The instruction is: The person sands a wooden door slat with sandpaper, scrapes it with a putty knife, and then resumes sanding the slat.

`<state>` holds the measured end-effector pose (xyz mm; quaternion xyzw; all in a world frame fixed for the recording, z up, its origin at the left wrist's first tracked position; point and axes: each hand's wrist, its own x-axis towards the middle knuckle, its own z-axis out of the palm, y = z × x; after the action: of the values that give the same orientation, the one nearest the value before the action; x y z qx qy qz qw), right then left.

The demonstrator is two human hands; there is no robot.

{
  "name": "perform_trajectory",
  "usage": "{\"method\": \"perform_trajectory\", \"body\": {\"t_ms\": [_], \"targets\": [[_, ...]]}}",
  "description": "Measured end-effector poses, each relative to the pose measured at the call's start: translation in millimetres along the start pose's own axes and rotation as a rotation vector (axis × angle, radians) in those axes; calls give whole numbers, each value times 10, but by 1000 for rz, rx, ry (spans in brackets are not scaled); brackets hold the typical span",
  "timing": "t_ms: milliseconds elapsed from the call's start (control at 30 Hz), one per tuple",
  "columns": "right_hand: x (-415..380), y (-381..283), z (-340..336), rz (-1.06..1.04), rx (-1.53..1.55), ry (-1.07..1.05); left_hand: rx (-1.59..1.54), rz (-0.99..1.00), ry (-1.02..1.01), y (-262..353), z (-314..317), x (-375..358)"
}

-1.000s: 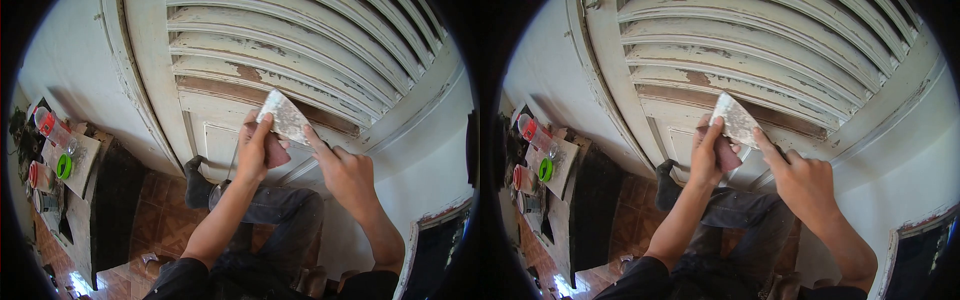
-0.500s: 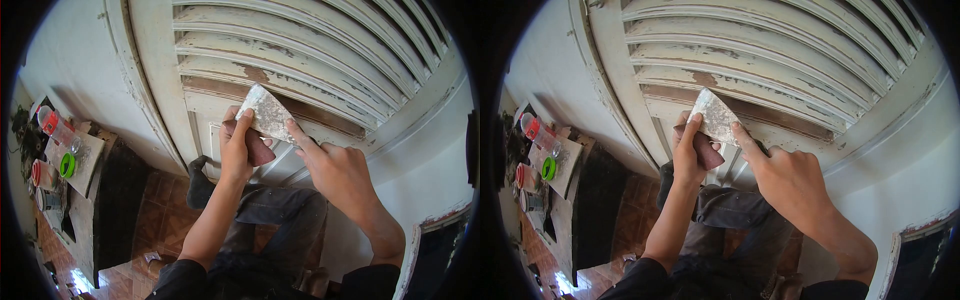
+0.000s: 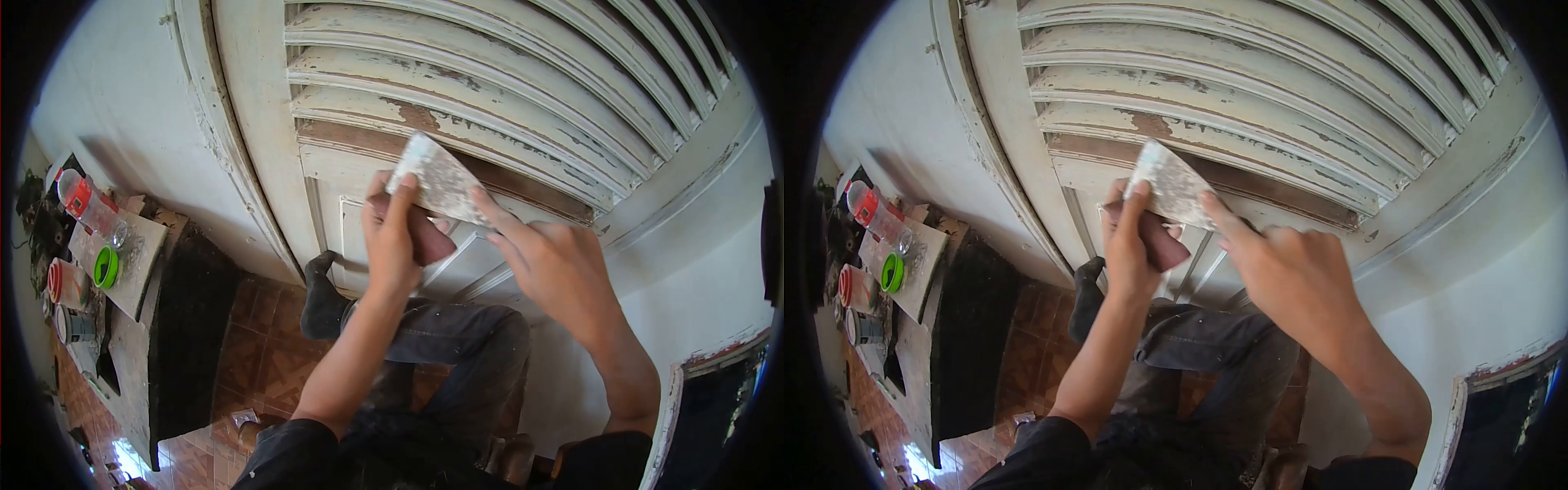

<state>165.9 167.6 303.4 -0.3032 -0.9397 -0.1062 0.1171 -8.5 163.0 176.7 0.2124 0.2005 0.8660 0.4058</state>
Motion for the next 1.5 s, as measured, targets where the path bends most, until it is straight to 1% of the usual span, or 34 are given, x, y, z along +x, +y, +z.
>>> {"method": "perform_trajectory", "body": {"t_ms": [67, 133, 200, 267, 300, 333, 400, 433, 467, 500, 533, 567, 600, 633, 700, 733, 800, 833, 867, 900, 967, 1000, 1033, 1067, 1133, 1200, 1267, 1300, 1367, 1400, 1467, 1500], "targets": [[113, -116, 39, -8, -66, -72, 56, -19, 87, 182, -18, 14], [103, -106, 60, -41, -74, -24, 88, -10, 57, 195, -58, 28], [31, -80, 16, -15, -77, -18, 13, -43, 46, 107, 5, -13], [-94, -36, -95, 2, -75, -9, -25, -106, 84, -42, 108, -85], [-110, -28, -126, 16, -74, 2, -99, -121, 44, -92, 153, -119], [-107, -18, -128, 1, -60, 3, -116, -103, -44, -124, 139, -98], [-97, 2, -160, 36, -25, -15, -43, -133, 25, -60, 191, -129], [-48, -44, -237, 81, -35, -89, -38, -125, 22, -30, 180, -99], [28, -57, -215, 80, -31, -83, -61, -52, 43, -3, 158, -67], [105, -59, -173, 56, 58, -65, -84, 13, 65, 24, 132, -51], [155, -79, -148, 34, 147, -44, -100, 68, 23, 95, 85, 3], [198, -141, -175, 35, 152, -36, -96, 53, 64, 151, 81, 24], [239, -223, -234, 74, 113, -110, -93, 37, 110, 218, 113, 26], [249, -273, -288, 116, 75, -189, -88, 35, 112, 215, 103, 24], [182, -236, -398, 159, 144, -208, -33, -23, 36, 165, 79, -7], [148, -188, -428, 198, 203, -216, -78, -15, -25, 100, 93, -28], [80, -89, -392, 192, 212, -191, -67, -31, -54, 64, 161, -62], [64, -47, -326, 94, 214, -96, -73, -29, -56, 40, 170, -37], [51, -19, -295, 1, 218, 3, -117, 45, -19, 7, 172, 7], [69, -30, -323, 8, 216, 9, -160, 118, 18, 13, 210, 42], [147, -79, -386, 41, 317, -75, -144, 86, -16, 78, 246, 58], [158, -36, -381, 46, 318, -80, -129, 62, -44, 144, 271, 42], [165, 26, -380, 19, 288, -78, -101, 24, -46, 184, 291, 21], [180, 63, -383, -11, 255, -73, -106, 26, -47, 173, 308, 17], [190, 52, -371, -22, 191, -76, -145, -36, -6, 142, 348, -2], [166, 34, -310, -35, 131, -88, -151, -41, 10, 127, 357, -24], [98, 3, -216, -35, 32, -37, -169, -26, 132, 46, 356, 1], [43, -12, -194, -42, 32, -44, -171, -24, 141, -9, 314, 4], [-35, -24, -159, -35, -180, -11, -102, 13, -30, -121, 194, 24], [-11, -18, -132, -43, -181, -17, -106, 16, -21, -142, 170, 25], [40, 14, -87, -62, -131, 24, -60, 75, 25, -175, 163, 26], [73, -22, -88, -57, -130, 28, -62, 141, 170, -152, 241, 34]]}}
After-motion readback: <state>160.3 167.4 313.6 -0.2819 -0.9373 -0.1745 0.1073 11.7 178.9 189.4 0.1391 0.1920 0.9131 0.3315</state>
